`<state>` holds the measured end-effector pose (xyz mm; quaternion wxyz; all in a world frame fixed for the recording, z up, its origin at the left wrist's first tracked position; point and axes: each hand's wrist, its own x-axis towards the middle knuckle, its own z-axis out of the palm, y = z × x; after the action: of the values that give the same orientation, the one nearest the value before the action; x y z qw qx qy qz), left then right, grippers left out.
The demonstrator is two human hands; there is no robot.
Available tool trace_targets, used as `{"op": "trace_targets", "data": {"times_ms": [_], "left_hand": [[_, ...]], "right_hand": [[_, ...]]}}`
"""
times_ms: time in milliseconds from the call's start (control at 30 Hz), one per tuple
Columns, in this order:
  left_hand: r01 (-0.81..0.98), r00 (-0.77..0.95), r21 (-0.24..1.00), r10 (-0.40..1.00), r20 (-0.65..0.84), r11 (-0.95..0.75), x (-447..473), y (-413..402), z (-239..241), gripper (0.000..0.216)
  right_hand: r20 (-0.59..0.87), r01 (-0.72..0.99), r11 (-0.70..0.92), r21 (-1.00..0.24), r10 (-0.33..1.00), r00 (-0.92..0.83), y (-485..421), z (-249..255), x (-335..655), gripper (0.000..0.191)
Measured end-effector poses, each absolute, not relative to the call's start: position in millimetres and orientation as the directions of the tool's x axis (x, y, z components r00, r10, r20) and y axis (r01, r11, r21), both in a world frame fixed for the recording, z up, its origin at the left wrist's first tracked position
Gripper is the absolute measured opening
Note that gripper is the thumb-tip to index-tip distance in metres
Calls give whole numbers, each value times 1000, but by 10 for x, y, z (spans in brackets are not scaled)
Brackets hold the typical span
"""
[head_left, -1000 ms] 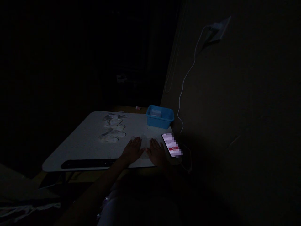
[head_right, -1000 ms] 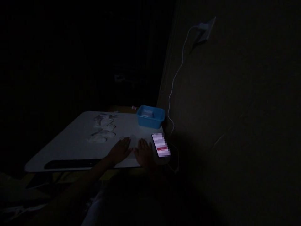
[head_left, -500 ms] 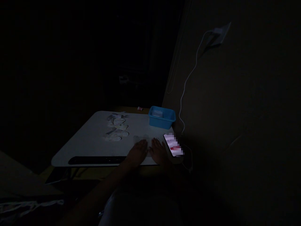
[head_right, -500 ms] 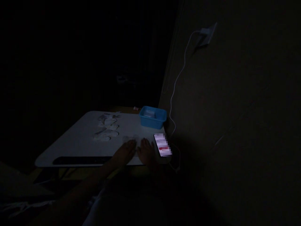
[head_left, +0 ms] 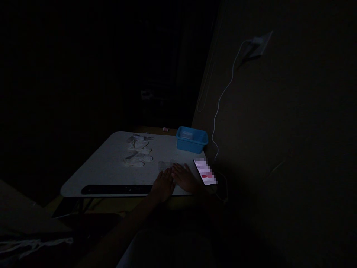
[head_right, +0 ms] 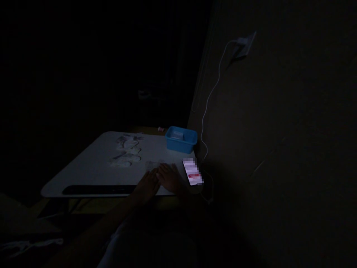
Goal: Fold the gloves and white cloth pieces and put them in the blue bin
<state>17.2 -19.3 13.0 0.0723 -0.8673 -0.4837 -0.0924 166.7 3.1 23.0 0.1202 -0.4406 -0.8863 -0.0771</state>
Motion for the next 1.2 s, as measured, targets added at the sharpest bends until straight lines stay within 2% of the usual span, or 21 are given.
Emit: {"op": "trace_targets", "data": {"times_ms": [100, 333, 433, 567, 800, 1067, 1200], "left_hand": [[853, 513, -27, 830, 220, -521, 179, -192, 131, 45], [864, 495, -18, 841, 220, -503, 184, -191, 130, 50], [865, 493, -16, 842, 219, -502, 179, -192, 112, 51], [866, 484, 11, 842, 237, -501, 178, -174, 69, 51], [861, 492, 13, 839, 234, -509, 175, -172, 79, 51], [860, 499, -9, 836, 230, -511, 175, -182, 86, 51], [858, 499, 0, 835, 233, -513, 169, -179, 84, 51]], "right_hand": [[226, 793, 608, 45, 767, -601, 111, 222, 1630, 42], [184, 855, 516, 56, 836, -517, 458, 220, 1672, 45], [199, 891, 453, -6, 874, -443, 537, 316, 1682, 43], [318, 927, 359, -109, 896, -310, 405, 371, 1712, 45], [310, 872, 490, -5, 830, -464, -93, 44, 1772, 45], [335, 905, 425, 26, 849, -408, 124, 4, 1913, 46], [265, 923, 385, -16, 892, -367, 228, 123, 1904, 46]]}}
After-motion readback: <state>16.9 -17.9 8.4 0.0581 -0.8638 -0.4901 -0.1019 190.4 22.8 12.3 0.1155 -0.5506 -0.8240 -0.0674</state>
